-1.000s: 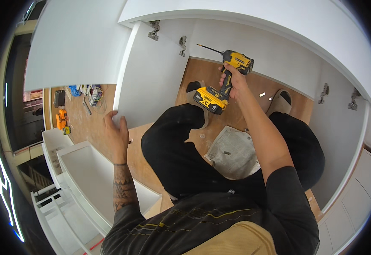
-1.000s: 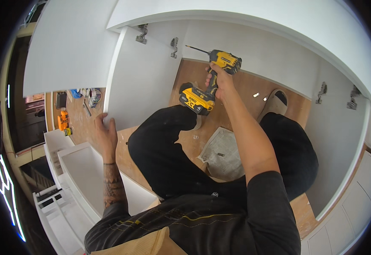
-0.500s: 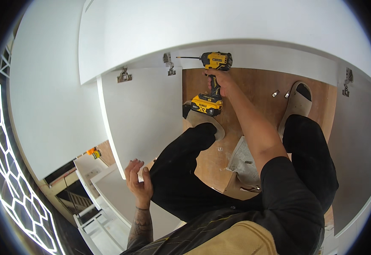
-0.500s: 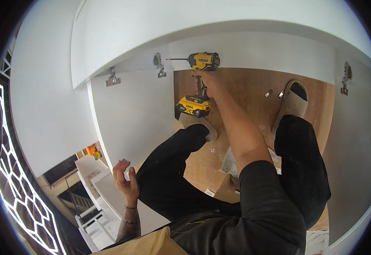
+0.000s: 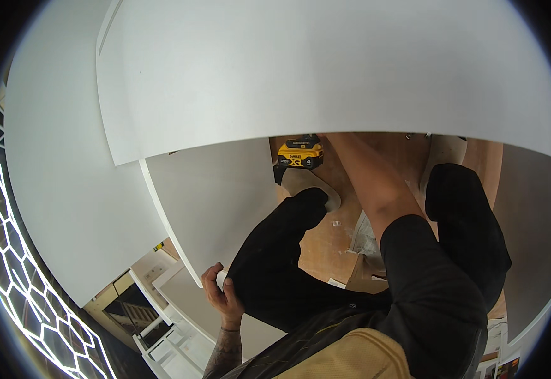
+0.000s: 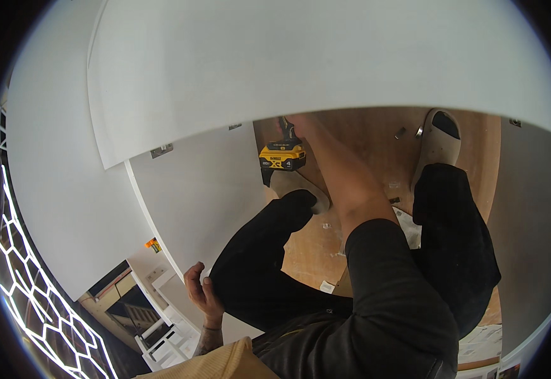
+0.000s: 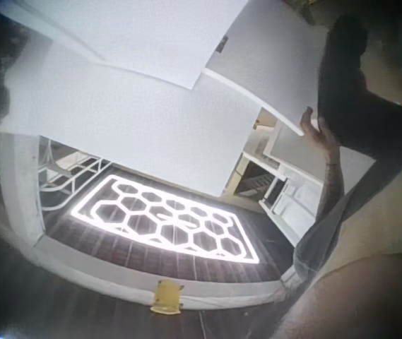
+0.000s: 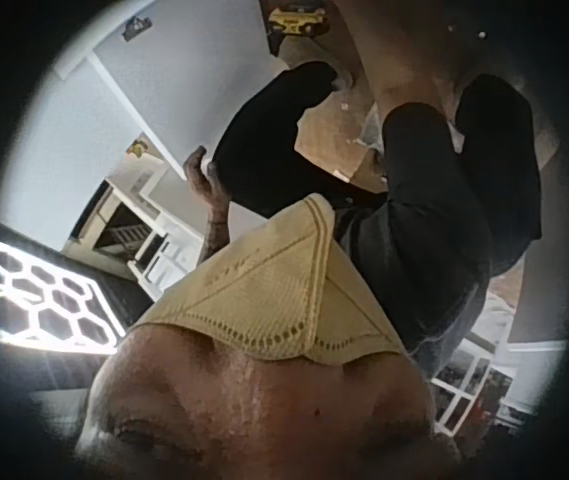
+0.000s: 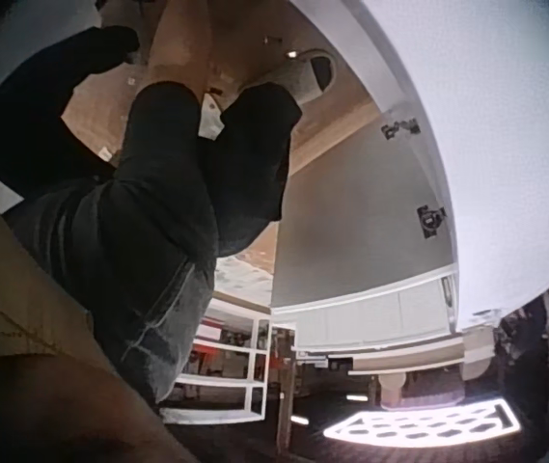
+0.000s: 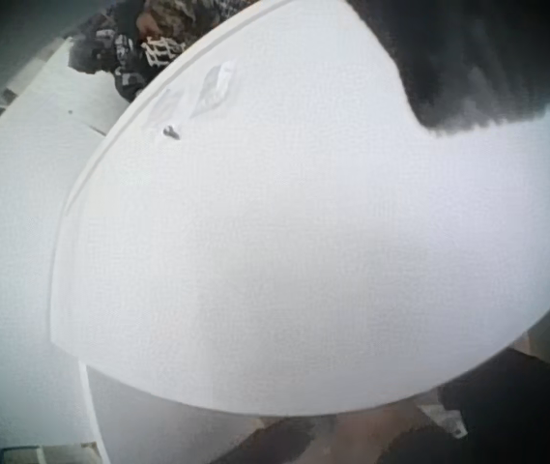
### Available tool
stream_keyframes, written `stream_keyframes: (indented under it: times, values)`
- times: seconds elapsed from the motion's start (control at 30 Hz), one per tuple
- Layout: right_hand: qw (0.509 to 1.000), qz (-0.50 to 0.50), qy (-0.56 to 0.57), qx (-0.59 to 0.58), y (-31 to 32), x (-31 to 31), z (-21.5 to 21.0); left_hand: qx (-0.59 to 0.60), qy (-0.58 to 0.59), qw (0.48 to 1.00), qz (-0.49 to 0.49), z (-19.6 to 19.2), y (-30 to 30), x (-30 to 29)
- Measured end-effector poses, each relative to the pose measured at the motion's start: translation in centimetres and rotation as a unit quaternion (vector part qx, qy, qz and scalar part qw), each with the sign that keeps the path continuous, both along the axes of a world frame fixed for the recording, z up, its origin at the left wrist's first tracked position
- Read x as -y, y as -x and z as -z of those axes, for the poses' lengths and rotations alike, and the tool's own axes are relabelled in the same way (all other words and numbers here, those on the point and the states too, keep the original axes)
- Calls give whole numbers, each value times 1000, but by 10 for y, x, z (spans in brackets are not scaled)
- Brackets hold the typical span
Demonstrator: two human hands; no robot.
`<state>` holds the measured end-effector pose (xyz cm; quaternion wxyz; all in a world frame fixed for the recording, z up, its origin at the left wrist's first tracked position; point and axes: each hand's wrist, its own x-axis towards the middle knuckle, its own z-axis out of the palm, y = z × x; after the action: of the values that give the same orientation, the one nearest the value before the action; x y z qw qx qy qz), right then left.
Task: Using a power drill to attach hinges and doors to white kitchen cabinet units in a workshop.
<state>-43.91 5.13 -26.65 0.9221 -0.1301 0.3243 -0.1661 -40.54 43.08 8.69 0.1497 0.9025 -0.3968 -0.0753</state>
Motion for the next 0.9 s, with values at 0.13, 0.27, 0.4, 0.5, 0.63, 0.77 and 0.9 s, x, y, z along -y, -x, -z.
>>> stream_keyframes:
  times: [0.13, 0.27, 0.4, 0.5, 0.63, 0.77, 0.9]
  values:
    - [999, 33, -31, -1, 13, 0, 0, -13, -12, 1000, -15, -2, -6, -5]
    - [998, 49, -48, -5, 20, -1, 5, -13, -19, 1000, -8, -4, -11, -5]
    - [997, 57, -58, -9, 21, -1, 7, -9, -15, 1000, -1, -4, -16, -3]
    - [996, 62, -63, -10, 19, -1, 6, -10, -7, 1000, -1, -4, -18, -4]
    - [996, 68, -63, -11, 17, -2, 6, -11, -12, 1000, -5, -5, -18, -6]
    - [995, 71, -66, -10, 15, -2, 6, -15, -5, 1000, -10, -5, -21, -7]
    - [995, 72, -68, -11, 14, -1, 6, -16, -3, 1000, -11, -6, -23, -5]
